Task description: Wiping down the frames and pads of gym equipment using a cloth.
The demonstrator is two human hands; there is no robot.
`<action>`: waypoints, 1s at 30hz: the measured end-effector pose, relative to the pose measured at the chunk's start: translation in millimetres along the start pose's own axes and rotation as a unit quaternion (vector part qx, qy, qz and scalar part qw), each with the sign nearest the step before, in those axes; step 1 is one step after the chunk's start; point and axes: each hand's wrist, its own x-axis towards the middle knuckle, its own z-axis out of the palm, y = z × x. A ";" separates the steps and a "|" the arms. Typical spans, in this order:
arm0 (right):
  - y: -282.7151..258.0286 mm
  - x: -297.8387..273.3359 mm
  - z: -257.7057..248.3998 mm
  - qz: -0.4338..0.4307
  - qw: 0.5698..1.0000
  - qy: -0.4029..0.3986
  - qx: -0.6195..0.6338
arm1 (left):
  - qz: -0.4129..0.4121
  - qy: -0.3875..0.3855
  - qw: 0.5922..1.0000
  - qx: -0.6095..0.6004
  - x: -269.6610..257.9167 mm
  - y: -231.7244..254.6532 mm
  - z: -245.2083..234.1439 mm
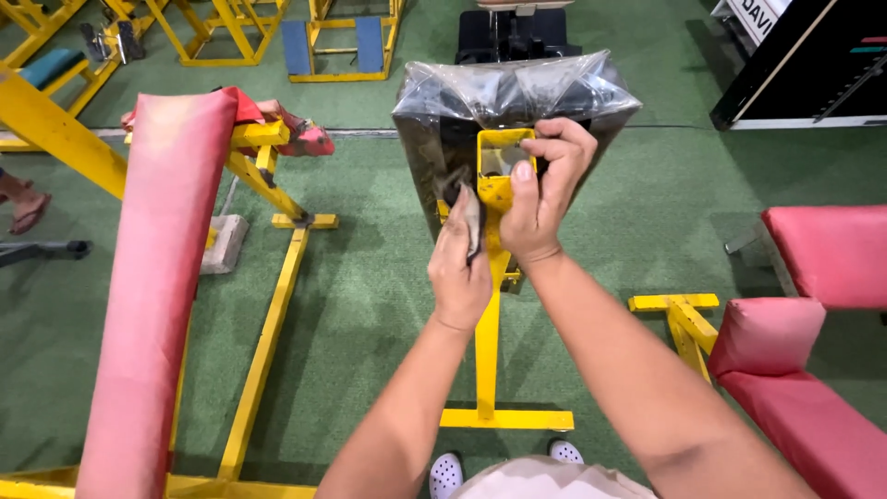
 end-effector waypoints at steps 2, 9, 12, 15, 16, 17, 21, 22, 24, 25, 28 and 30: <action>-1.5 0.4 -0.2 -0.009 1.000 -0.003 0.003 | -0.090 -0.014 0.995 -0.027 -14.5 -4.7 -3.9; -17.0 -5.4 -17.6 0.064 0.996 -0.037 0.058 | -0.120 0.041 0.988 -0.083 13.0 55.6 -15.1; -40.4 -4.2 -38.6 0.128 0.982 -0.093 0.106 | -0.095 0.058 0.986 -0.123 24.8 73.9 -17.2; -58.0 -19.7 -54.0 0.182 0.973 -0.084 0.115 | -0.089 0.025 0.979 -0.181 27.7 90.8 -15.7; -68.1 -25.6 -52.2 0.227 0.958 -0.075 0.158 | -0.081 -0.005 0.968 -0.236 31.8 101.2 -14.2; -78.2 -31.7 -50.1 0.271 0.939 -0.065 0.201 | -0.072 -0.036 0.954 -0.289 35.9 111.6 -12.9; -90.9 -12.6 -77.2 0.351 0.918 -0.092 0.161 | -0.091 -0.062 0.932 -0.346 43.5 111.4 -16.1; -82.2 -8.6 -80.5 0.315 0.935 -0.072 0.144 | -0.101 -0.083 0.912 -0.389 47.3 108.8 -15.7; -69.9 6.0 -82.1 0.278 0.951 -0.052 0.126 | -0.110 -0.104 0.890 -0.431 56.4 101.1 -16.7; -66.4 16.3 -80.2 0.198 0.976 -0.030 0.090 | -0.070 -0.075 0.925 -0.367 61.4 95.9 -18.3; -66.8 44.0 -65.2 0.079 0.994 -0.066 -0.023 | -0.083 -0.022 0.964 -0.250 68.1 80.4 -25.4; -59.4 43.9 -46.7 0.042 0.986 -0.125 -0.102 | -0.136 0.001 0.970 -0.200 69.7 75.2 -30.2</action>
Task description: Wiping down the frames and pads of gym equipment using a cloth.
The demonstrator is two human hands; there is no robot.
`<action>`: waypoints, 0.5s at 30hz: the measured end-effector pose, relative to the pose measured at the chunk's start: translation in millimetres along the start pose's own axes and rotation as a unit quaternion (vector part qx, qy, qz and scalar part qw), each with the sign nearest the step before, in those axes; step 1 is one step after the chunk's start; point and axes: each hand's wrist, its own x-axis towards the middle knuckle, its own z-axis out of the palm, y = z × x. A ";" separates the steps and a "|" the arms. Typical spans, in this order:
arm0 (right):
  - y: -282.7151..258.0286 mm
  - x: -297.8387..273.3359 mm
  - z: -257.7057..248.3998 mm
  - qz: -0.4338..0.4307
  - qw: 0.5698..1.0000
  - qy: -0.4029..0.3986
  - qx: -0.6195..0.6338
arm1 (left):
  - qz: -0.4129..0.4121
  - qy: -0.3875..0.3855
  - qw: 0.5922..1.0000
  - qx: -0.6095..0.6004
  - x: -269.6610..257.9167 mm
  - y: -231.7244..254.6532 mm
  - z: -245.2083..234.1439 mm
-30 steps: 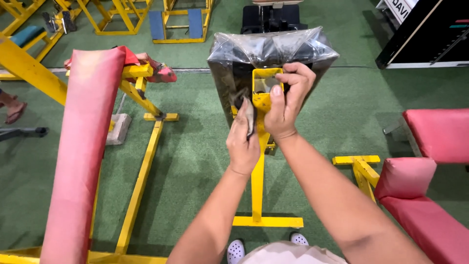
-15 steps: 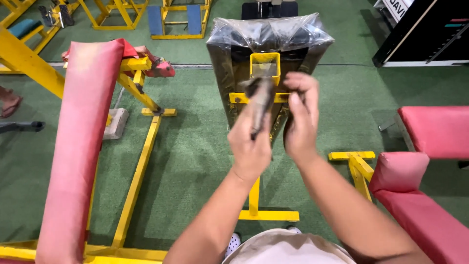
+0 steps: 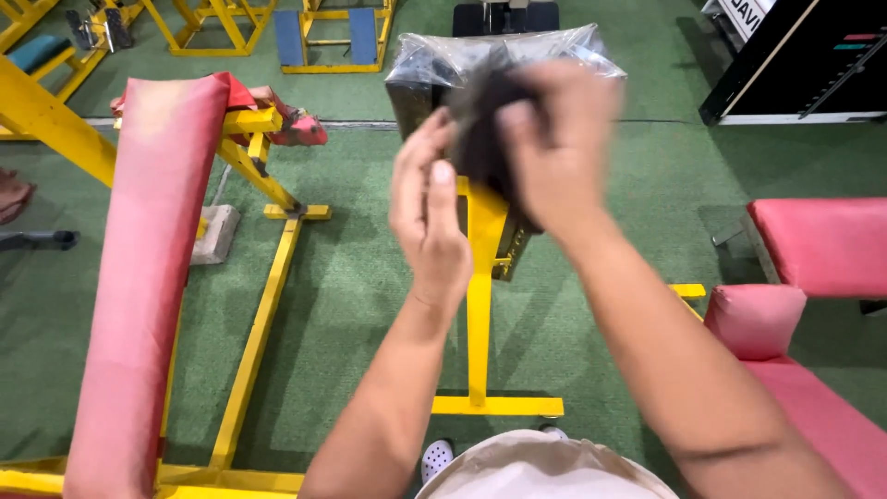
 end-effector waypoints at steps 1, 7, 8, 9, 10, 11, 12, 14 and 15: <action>7.7 -4.2 15.9 -0.056 0.994 -0.051 -0.078 | -0.013 0.016 1.000 0.013 1.3 0.5 -1.8; 41.6 -26.3 26.7 -0.098 0.992 -0.082 0.013 | -0.006 0.057 0.996 0.072 -7.9 -26.9 -0.7; 45.2 -29.8 25.4 -0.089 0.990 -0.060 0.087 | -0.011 0.060 0.996 0.069 -9.4 -28.6 1.7; 41.1 -31.4 25.6 -0.090 0.990 -0.061 0.087 | -0.010 0.061 0.996 0.069 -10.2 -29.8 3.1; 35.4 -34.8 25.7 -0.082 0.991 -0.036 0.095 | -0.015 0.064 0.996 0.063 -12.5 -29.9 3.2; 29.7 -38.4 25.8 -0.073 0.992 -0.012 0.102 | -0.021 0.067 0.996 0.057 -15.0 -29.9 3.2; 34.6 -45.9 27.6 -0.074 0.992 -0.012 0.102 | -0.021 0.066 0.996 0.056 -17.1 -31.0 2.6; 43.8 -60.2 31.9 -0.066 0.996 0.024 0.055 | -0.044 0.058 0.995 0.069 -20.8 -32.8 0.9; 52.0 -66.6 34.8 -0.068 0.996 0.023 0.056 | -0.043 0.059 0.995 0.069 -22.4 -36.2 1.9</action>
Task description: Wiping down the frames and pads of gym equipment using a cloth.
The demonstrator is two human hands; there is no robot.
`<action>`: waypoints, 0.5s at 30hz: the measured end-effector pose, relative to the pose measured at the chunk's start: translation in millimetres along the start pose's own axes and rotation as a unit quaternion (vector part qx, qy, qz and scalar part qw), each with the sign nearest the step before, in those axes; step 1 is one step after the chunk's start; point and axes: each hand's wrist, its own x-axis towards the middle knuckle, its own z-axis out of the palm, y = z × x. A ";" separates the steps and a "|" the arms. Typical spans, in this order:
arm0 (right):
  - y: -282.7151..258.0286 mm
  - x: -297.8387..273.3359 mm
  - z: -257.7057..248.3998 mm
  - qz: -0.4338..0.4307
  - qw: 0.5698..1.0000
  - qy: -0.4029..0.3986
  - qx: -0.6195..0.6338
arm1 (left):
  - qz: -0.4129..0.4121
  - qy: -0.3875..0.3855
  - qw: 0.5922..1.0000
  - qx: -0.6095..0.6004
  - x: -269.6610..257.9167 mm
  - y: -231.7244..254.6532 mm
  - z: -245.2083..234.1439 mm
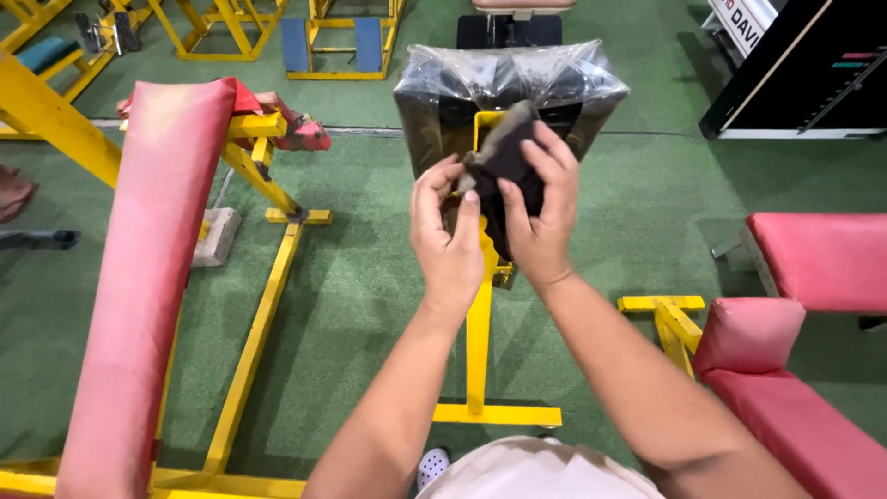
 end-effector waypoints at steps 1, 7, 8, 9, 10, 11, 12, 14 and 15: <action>5.5 -11.0 1.1 0.020 1.000 0.009 -0.009 | -0.015 -0.007 1.000 0.005 -4.1 -3.1 -0.6; 40.7 -104.3 1.7 0.118 0.988 -0.064 -0.075 | -0.058 -0.046 0.996 0.047 -21.5 -23.5 -3.5; 40.8 -114.9 -2.1 0.153 0.981 -0.096 -0.063 | -0.061 -0.056 0.995 0.060 -24.0 -23.9 -5.4; 38.0 -113.4 -5.5 0.155 0.981 -0.096 -0.064 | -0.062 -0.057 0.995 0.061 -26.1 -26.7 -6.1; 35.6 -111.5 -8.9 0.208 0.971 -0.100 -0.057 | -0.068 -0.061 0.993 0.070 -27.9 -29.7 -6.6; 34.8 -108.1 -12.3 0.258 0.959 -0.102 -0.051 | -0.073 -0.063 0.992 0.078 -28.3 -33.1 -5.7; 28.6 -89.7 -13.1 0.258 0.959 -0.102 -0.052 | -0.073 -0.064 0.992 0.077 -28.4 -35.6 -4.2; 14.1 -55.0 -14.4 0.236 0.971 -0.041 -0.013 | -0.079 -0.056 0.992 0.086 -30.2 -40.0 -3.4; 6.6 -37.5 -13.5 0.238 0.970 -0.041 -0.013 | -0.080 -0.058 0.991 0.087 -29.1 -35.3 -3.7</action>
